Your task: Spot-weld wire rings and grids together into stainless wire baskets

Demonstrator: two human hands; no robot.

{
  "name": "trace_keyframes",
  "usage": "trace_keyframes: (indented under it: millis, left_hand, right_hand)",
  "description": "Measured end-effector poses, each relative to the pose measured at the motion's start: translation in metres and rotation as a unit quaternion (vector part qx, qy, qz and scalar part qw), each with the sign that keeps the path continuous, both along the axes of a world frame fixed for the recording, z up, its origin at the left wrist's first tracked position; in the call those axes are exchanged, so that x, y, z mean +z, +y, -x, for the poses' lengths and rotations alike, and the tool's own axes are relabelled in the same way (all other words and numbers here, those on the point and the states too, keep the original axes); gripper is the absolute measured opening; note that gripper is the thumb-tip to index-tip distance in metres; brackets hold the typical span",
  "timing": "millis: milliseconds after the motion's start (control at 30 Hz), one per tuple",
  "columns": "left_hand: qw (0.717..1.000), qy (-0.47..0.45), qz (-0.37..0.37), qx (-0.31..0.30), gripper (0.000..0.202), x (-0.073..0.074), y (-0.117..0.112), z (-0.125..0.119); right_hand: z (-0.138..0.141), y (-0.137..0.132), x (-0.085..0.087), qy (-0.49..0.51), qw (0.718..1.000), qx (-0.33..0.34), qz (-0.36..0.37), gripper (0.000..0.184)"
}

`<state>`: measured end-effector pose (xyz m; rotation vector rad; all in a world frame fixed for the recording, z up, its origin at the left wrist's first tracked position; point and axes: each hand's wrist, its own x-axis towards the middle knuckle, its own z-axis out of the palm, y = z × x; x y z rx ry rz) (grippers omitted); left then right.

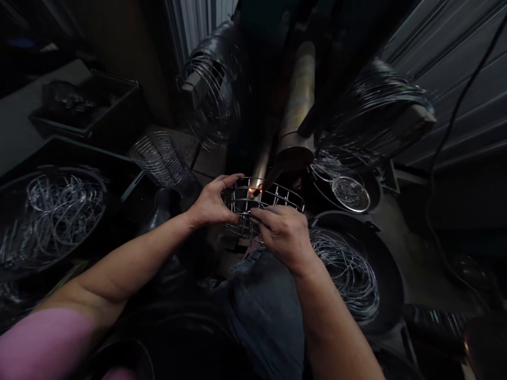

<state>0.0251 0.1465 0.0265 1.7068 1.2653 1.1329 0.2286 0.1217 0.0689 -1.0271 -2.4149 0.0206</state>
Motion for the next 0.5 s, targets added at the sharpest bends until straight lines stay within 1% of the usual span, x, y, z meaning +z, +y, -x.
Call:
trace_keyframes:
  millis: [167, 300, 400, 500]
  left_hand:
    - [0.999, 0.021, 0.024, 0.015, 0.096, 0.006, 0.014, -0.002]
    - [0.999, 0.034, 0.037, 0.018, 0.097, 0.009, 0.022, -0.003]
    - [0.999, 0.027, 0.042, 0.023, 0.096, 0.009, 0.026, -0.004]
    - [0.998, 0.022, 0.047, 0.035, 0.098, 0.009, 0.036, -0.005]
  right_hand:
    - [0.001, 0.015, -0.002, -0.009, 0.999, -0.038, -0.003, 0.022]
    - [0.000, 0.023, 0.001, 0.018, 0.999, -0.023, 0.016, 0.022]
    - [-0.001, 0.014, 0.006, 0.095, 0.994, -0.047, 0.040, 0.023]
    - [-0.003, 0.000, 0.009, 0.224, 0.967, -0.095, 0.080, 0.024]
